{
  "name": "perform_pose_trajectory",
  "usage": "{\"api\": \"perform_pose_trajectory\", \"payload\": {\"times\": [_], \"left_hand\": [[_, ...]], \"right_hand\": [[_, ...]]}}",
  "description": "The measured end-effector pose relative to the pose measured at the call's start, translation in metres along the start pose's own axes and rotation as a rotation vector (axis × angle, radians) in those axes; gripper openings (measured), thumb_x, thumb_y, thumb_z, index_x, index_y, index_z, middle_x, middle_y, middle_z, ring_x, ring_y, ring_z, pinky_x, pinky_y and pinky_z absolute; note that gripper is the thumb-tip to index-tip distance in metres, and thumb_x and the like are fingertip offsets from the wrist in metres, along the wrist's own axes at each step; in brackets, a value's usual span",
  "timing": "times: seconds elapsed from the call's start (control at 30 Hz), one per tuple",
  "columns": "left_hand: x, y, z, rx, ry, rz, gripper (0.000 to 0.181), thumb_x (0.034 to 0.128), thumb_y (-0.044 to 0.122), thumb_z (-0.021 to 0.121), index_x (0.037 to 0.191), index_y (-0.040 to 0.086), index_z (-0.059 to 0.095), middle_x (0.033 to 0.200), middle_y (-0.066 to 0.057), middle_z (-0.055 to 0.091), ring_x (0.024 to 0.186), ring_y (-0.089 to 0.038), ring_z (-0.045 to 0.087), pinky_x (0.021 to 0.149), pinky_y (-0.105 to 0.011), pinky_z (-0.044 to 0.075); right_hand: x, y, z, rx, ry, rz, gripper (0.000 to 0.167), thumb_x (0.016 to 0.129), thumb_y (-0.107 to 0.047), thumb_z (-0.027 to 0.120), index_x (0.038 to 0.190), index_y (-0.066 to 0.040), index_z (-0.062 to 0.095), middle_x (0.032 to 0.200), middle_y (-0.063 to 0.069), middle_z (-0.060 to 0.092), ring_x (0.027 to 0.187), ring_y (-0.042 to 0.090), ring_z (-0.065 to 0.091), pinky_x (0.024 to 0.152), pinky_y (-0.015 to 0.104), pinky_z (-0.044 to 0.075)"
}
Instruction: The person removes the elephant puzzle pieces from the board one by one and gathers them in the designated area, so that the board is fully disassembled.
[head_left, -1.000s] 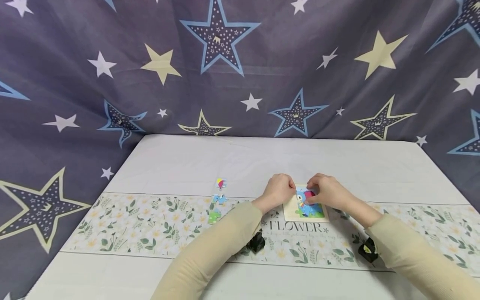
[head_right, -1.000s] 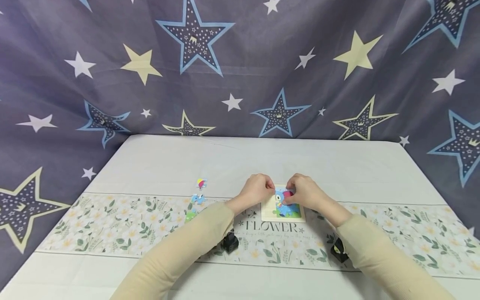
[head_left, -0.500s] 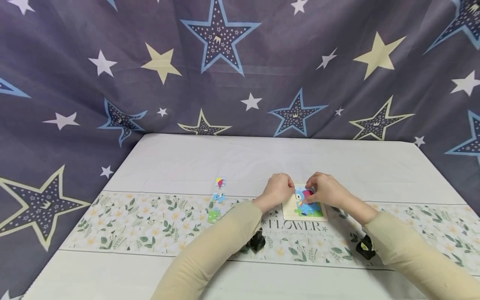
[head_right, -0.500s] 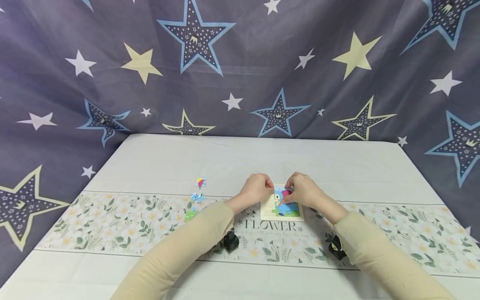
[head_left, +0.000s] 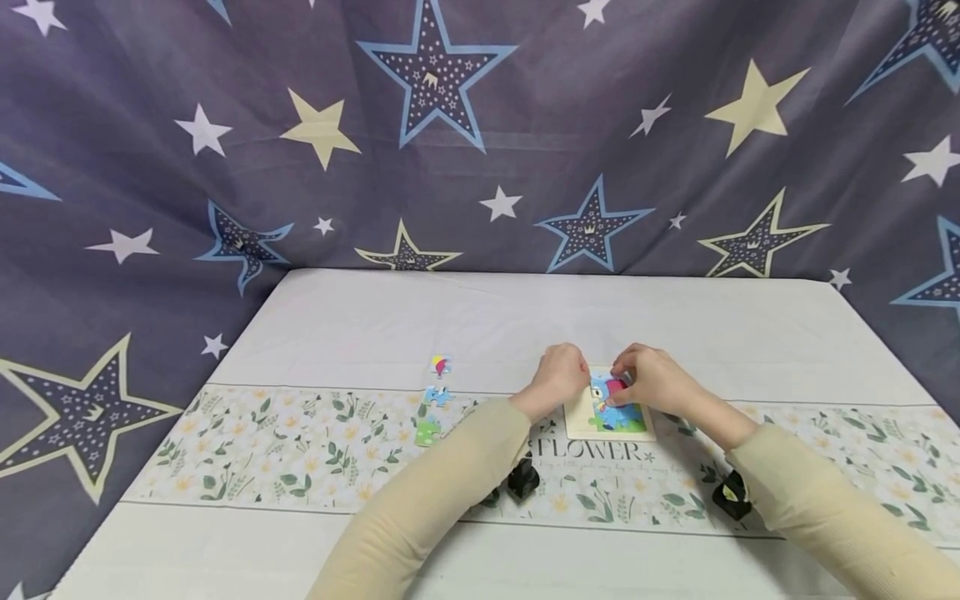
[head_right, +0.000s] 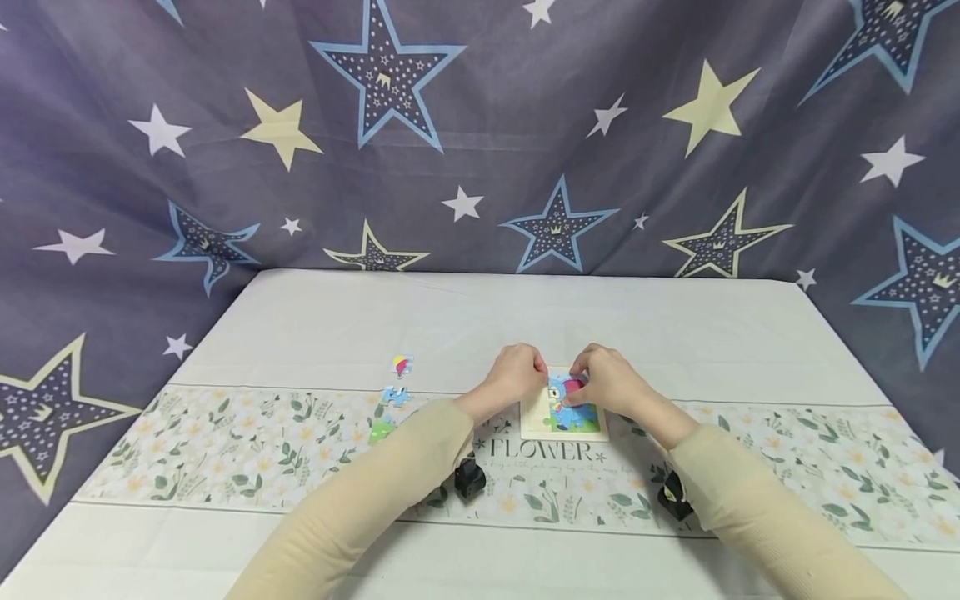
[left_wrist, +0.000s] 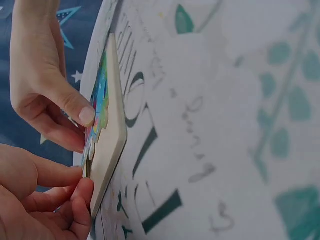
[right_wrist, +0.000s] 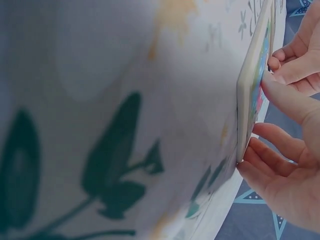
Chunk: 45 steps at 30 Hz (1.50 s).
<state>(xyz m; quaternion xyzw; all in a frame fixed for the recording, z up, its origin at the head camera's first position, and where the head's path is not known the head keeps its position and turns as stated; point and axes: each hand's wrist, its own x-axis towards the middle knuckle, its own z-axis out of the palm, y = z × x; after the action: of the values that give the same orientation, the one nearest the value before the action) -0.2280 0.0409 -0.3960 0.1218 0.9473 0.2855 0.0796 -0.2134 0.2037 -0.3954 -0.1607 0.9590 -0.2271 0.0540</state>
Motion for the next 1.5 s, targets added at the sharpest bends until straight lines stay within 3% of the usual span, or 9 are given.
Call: {"api": "perform_pose_trajectory", "payload": {"times": [0.17,0.33,0.57,0.73,1.13,1.5], "left_hand": [[0.001,0.0,-0.002,-0.028,0.002,-0.015,0.006,0.078,0.006,0.063,0.077,0.01,0.067,0.08,0.0,0.064,0.073,-0.012,0.057,0.061,-0.018,0.043],[0.001,-0.002,-0.001,-0.092,-0.01,-0.026,0.01,0.0784,0.007,0.063,0.087,0.01,0.067,0.088,-0.001,0.065,0.079,-0.012,0.058,0.063,-0.018,0.044],[0.0,-0.004,0.001,-0.111,0.002,-0.018,0.009,0.079,0.008,0.064,0.086,0.01,0.068,0.086,0.0,0.065,0.076,-0.011,0.057,0.064,-0.018,0.043],[0.001,-0.006,0.001,-0.133,0.002,-0.006,0.01,0.0807,0.01,0.063,0.089,0.01,0.068,0.085,-0.001,0.065,0.075,-0.01,0.058,0.062,-0.018,0.044],[-0.001,-0.013,0.0,-0.287,-0.015,-0.015,0.011,0.0813,0.01,0.062,0.091,0.012,0.067,0.078,0.002,0.062,0.068,-0.008,0.056,0.059,-0.018,0.044],[-0.007,-0.023,-0.017,-0.34,-0.022,0.01,0.012,0.0812,0.01,0.063,0.091,0.014,0.067,0.076,0.002,0.061,0.067,-0.01,0.056,0.058,-0.021,0.044]], "right_hand": [[0.001,0.0,-0.002,0.007,0.004,-0.005,0.038,0.065,-0.027,0.081,0.091,-0.002,0.068,0.106,0.014,0.058,0.088,0.024,0.054,0.075,0.039,0.045],[0.0,0.003,0.0,0.016,0.028,-0.016,0.04,0.066,-0.028,0.081,0.093,-0.002,0.068,0.105,0.013,0.059,0.084,0.021,0.054,0.073,0.036,0.044],[-0.004,0.005,0.004,-0.021,0.088,-0.095,0.031,0.064,-0.028,0.082,0.077,-0.008,0.063,0.099,0.013,0.062,0.08,0.021,0.057,0.075,0.039,0.048],[-0.003,0.003,0.001,-0.058,0.09,-0.12,0.027,0.065,-0.027,0.082,0.074,-0.008,0.064,0.096,0.013,0.063,0.076,0.018,0.057,0.072,0.038,0.048],[-0.002,0.004,0.004,-0.029,0.063,-0.082,0.027,0.065,-0.029,0.081,0.073,-0.011,0.063,0.099,0.012,0.062,0.075,0.017,0.055,0.07,0.034,0.046],[-0.005,0.006,0.003,-0.015,0.057,-0.094,0.027,0.067,-0.028,0.08,0.076,-0.011,0.062,0.101,0.012,0.061,0.074,0.015,0.053,0.066,0.03,0.043]]}}
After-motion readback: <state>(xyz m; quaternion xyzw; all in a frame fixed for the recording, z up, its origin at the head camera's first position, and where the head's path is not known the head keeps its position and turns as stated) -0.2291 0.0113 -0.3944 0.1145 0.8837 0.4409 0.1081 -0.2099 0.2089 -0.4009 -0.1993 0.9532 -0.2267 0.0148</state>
